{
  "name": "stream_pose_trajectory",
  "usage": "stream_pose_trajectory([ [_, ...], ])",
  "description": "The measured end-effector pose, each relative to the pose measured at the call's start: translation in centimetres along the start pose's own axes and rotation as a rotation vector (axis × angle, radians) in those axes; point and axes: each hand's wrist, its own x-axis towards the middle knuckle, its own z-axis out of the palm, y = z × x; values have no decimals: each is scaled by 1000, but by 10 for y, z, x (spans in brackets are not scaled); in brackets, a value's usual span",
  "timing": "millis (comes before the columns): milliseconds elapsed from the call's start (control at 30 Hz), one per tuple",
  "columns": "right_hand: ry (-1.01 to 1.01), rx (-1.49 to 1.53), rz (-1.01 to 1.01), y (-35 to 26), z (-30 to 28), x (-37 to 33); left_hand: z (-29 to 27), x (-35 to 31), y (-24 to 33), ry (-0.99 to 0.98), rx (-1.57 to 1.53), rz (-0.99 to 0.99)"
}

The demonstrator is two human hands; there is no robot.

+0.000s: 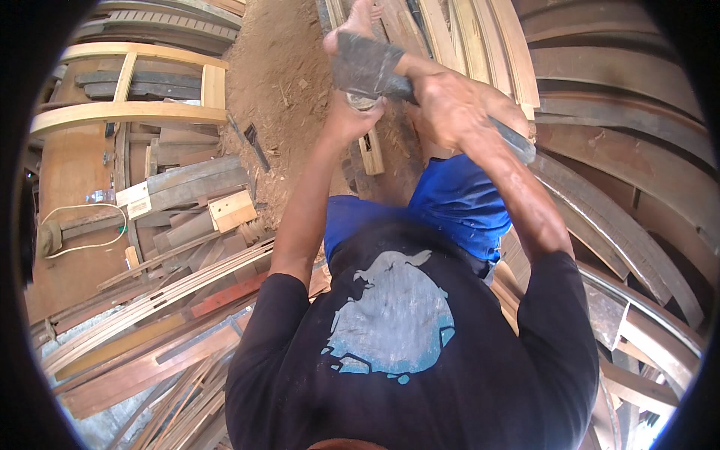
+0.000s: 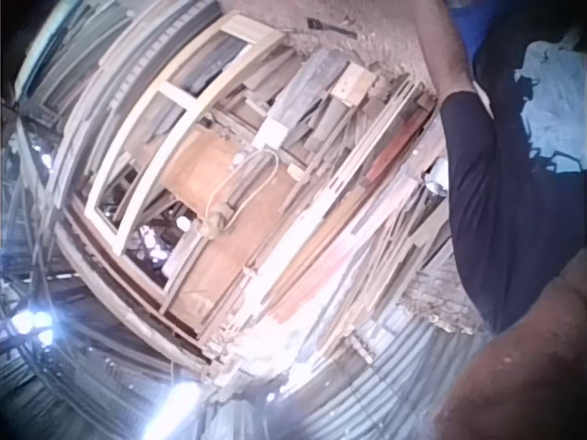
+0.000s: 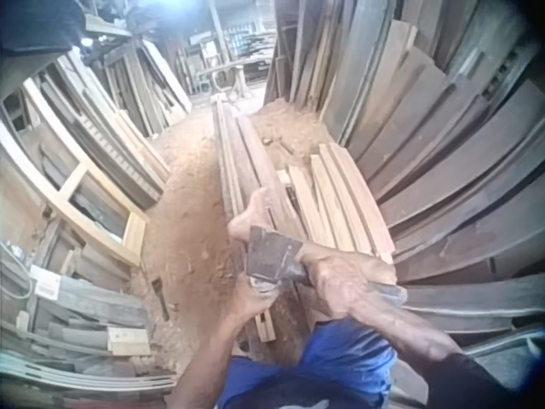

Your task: The person uses a hammer and a wooden dowel to repeatedly strike and shape a small piece of wood. They hold the dowel in place with their bare foot while striking it with the hammer.

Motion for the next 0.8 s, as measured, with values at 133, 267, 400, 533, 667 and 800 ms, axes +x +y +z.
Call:
stream_pose_trajectory([
  [133, 141, 406, 64, -20, -33, -2, -11, -13, 11, 50, 1, -147],
  [267, 419, 782, -89, -50, -44, 21, -10, -9, -3, 69, -58, -87],
  [400, -12, 149, 10, -19, -7, 19, -6, -16, 2, 58, -51, -134],
  [533, -64, 191, 7, 7, 15, 13, 7, -32, -35, 108, -46, -52],
  [667, -45, 565, 131, -17, -5, -7, -4, -19, -30, 83, -80, -30],
  [800, 157, 731, 117, -35, -32, -17, -16, -2, 9, 169, -42, -49],
])
